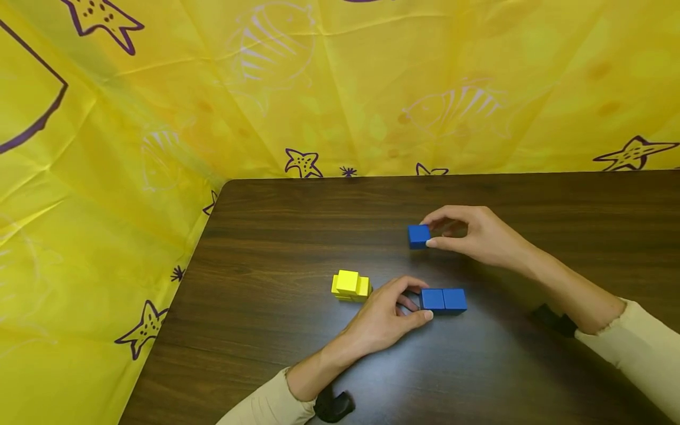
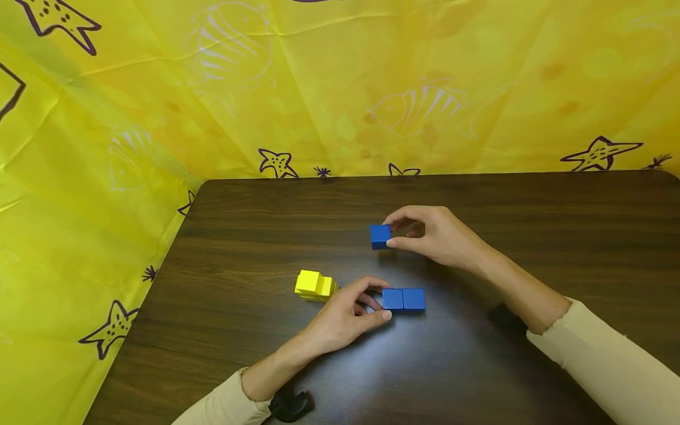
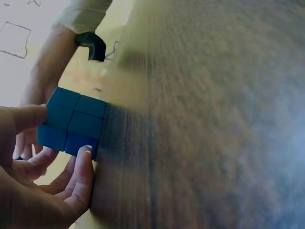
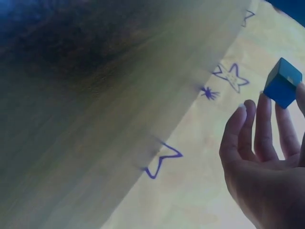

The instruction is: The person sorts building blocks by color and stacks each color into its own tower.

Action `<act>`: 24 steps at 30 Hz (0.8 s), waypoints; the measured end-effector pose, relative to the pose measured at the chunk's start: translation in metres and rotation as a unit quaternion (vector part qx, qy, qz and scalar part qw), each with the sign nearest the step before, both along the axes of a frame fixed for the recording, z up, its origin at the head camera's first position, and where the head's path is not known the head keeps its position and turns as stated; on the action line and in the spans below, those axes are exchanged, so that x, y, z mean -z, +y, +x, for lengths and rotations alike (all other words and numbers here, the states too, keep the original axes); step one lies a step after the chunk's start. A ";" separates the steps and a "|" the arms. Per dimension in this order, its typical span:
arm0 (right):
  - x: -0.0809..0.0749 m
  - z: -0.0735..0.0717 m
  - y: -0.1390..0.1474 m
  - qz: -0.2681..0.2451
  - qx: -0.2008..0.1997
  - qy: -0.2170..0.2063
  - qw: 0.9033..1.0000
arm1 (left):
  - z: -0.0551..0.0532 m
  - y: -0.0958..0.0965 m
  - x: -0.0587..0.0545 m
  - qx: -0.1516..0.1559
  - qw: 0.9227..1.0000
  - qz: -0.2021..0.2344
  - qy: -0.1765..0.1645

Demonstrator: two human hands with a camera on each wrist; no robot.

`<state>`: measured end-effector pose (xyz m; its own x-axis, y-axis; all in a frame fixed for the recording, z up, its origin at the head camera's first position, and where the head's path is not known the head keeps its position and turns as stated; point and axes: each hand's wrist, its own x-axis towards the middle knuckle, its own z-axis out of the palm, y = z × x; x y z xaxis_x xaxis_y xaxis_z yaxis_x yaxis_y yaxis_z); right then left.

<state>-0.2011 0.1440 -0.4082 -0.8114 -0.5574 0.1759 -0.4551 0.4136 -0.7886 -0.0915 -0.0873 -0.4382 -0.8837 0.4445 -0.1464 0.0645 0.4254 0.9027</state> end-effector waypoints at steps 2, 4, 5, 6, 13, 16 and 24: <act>-0.003 0.005 0.003 -0.004 0.005 0.000 1.000 | 0.000 0.000 0.000 0.000 1.000 0.001 0.002; -0.005 0.009 0.006 -0.008 0.008 0.003 1.000 | 0.000 0.000 0.001 -0.001 1.000 0.001 0.003; -0.005 0.011 0.007 -0.008 0.009 0.004 1.000 | 0.000 0.001 0.001 -0.002 1.000 0.001 0.004; -0.006 0.013 0.008 -0.008 0.010 0.005 1.000 | 0.000 0.001 0.001 -0.002 1.000 0.001 0.002; -0.008 0.023 0.012 -0.002 0.004 0.020 1.000 | 0.001 0.001 0.001 -0.003 1.000 -0.002 0.004; -0.009 0.027 0.014 -0.006 0.001 0.029 1.000 | 0.001 0.001 0.001 -0.004 1.000 -0.005 0.009; -0.006 0.034 0.019 -0.028 -0.009 0.045 0.999 | 0.001 0.002 0.001 -0.001 1.000 -0.012 0.013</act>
